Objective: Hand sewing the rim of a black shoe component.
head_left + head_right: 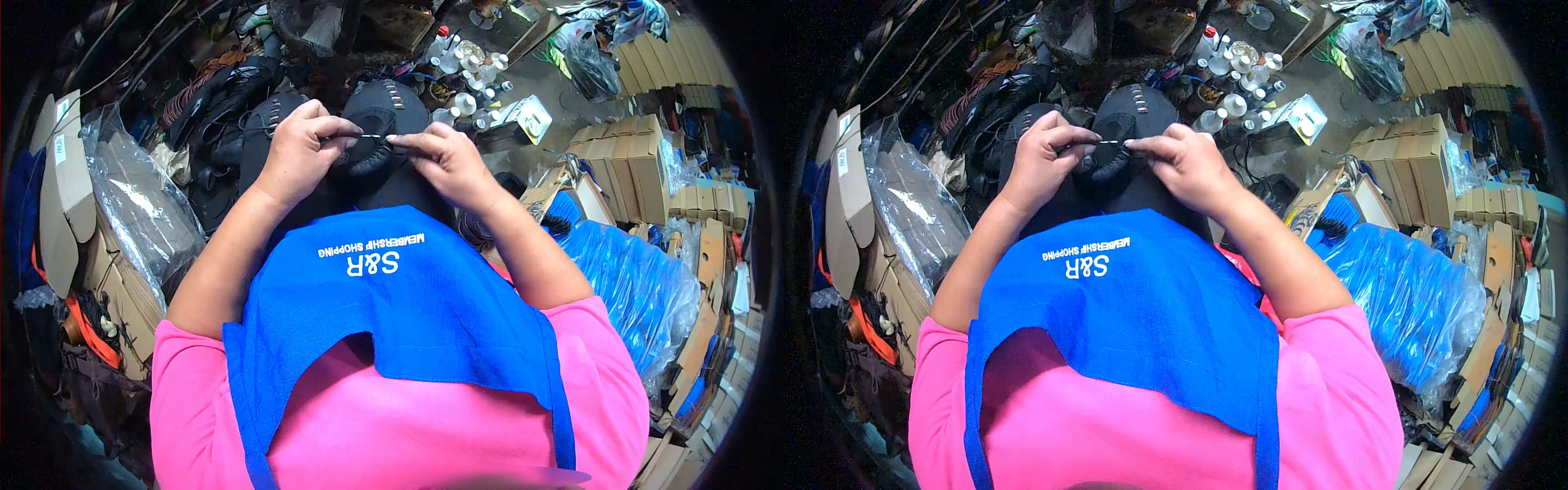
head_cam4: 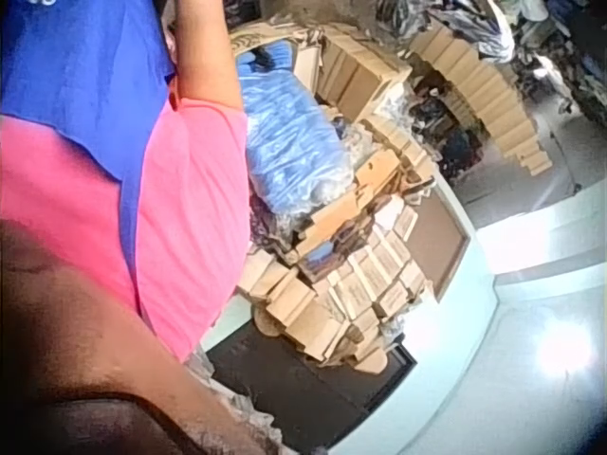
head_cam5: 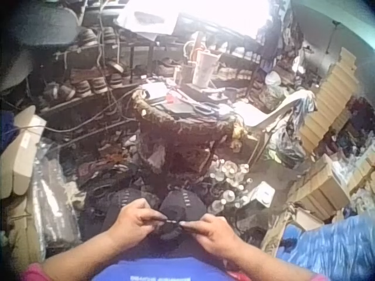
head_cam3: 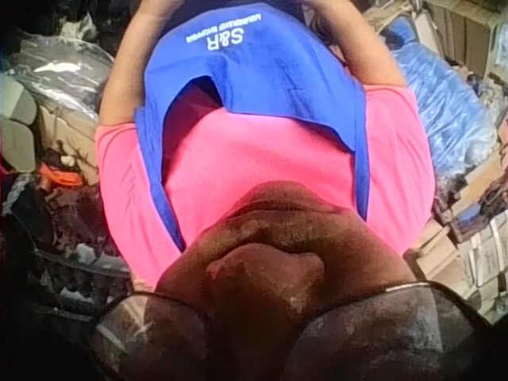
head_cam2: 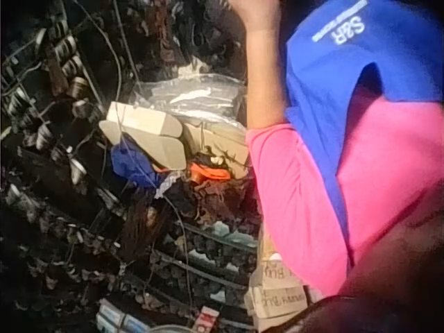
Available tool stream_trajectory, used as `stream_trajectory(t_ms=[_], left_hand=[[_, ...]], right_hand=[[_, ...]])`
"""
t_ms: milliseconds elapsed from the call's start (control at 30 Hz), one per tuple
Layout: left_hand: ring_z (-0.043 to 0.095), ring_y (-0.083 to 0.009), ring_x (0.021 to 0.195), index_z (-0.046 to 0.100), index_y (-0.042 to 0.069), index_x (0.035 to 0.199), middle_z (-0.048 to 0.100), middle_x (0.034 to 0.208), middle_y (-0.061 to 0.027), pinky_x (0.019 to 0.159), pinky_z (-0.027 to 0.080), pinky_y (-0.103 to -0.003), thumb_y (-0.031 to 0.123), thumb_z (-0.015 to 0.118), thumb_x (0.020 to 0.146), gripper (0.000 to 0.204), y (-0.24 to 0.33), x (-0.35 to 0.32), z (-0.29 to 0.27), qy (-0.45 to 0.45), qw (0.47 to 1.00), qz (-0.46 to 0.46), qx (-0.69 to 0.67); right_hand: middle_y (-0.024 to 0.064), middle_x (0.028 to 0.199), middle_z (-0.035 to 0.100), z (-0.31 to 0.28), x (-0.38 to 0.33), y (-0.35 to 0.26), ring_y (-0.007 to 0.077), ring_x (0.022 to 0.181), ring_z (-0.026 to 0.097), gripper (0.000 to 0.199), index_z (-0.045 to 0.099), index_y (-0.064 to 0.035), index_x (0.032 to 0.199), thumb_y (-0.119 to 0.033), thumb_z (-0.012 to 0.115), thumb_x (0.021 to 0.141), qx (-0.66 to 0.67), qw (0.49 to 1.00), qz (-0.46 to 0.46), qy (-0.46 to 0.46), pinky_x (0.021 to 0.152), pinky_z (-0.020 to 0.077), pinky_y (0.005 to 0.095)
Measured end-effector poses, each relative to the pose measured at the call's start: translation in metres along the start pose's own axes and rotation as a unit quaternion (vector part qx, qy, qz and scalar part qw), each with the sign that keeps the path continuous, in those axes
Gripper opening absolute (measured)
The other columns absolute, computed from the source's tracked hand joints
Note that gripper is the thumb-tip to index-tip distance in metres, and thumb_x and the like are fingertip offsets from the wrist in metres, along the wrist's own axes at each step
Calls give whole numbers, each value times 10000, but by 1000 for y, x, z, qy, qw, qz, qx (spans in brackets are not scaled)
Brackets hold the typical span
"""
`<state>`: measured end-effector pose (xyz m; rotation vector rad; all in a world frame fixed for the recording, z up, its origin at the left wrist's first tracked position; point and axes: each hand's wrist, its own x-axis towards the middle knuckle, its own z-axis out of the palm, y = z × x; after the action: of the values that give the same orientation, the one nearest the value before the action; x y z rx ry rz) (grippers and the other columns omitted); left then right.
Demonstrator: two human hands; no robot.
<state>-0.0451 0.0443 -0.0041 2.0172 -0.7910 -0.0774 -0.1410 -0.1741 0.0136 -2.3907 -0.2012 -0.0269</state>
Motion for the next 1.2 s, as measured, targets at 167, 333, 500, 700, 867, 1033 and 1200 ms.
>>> stream_trajectory(t_ms=[167, 333, 500, 700, 867, 1033, 1200], left_hand=[[529, -187, 724, 728, 150, 868, 505, 744, -43, 666, 450, -296, 43, 715, 706, 195, -9, 3, 4, -57, 998, -15, -33], [523, -194, 736, 731, 164, 868, 501, 742, -42, 674, 448, -297, 52, 723, 700, 202, -11, 5, 5, -63, 998, -21, -21], [521, -196, 735, 732, 165, 860, 495, 725, -44, 674, 445, -298, 53, 723, 700, 195, -12, 6, 7, -60, 998, -24, -22], [522, -206, 702, 733, 161, 848, 485, 686, -50, 644, 440, -315, 58, 725, 699, 182, -11, 7, 8, -72, 996, -25, -36], [485, -144, 694, 724, 119, 899, 476, 707, -27, 651, 415, -256, 2, 697, 714, 221, -14, 7, 7, -89, 996, 3, -28], [504, -146, 692, 725, 120, 885, 500, 706, -30, 646, 421, -262, 2, 701, 704, 218, -15, 10, 13, -95, 995, -3, -37], [527, -158, 696, 726, 117, 870, 527, 709, -38, 644, 431, -275, 4, 706, 692, 212, -15, 19, 14, -120, 990, -6, -80]], right_hand=[[37, 796, 490, -16, 16, 7, 169, 814, 492, 316, 686, -173, 1068, -42, 591, 797, 68, 993, 44, -90, 760, 411, 290], [32, 825, 503, -18, 26, 14, 166, 841, 491, 301, 693, -151, 1044, -26, 573, 798, 83, 988, 55, -116, 787, 399, 280], [28, 820, 502, -18, 29, 16, 156, 844, 490, 291, 699, -138, 1030, -21, 569, 796, 99, 986, 71, -118, 792, 402, 274], [23, 818, 503, -19, 28, 20, 148, 844, 485, 287, 701, -139, 1033, -29, 583, 795, 116, 983, 68, -129, 791, 401, 267], [17, 815, 500, -20, 29, 20, 143, 843, 481, 279, 701, -134, 1033, -36, 590, 797, 105, 984, 57, -132, 785, 401, 265], [12, 810, 499, -19, 29, 23, 138, 836, 477, 293, 696, -126, 1056, -41, 594, 795, 145, 975, 75, -148, 780, 398, 260], [34, 859, 534, -21, 32, 33, 160, 844, 508, 335, 694, -169, 1084, -67, 602, 779, 180, 964, 77, -182, 828, 415, 277]])
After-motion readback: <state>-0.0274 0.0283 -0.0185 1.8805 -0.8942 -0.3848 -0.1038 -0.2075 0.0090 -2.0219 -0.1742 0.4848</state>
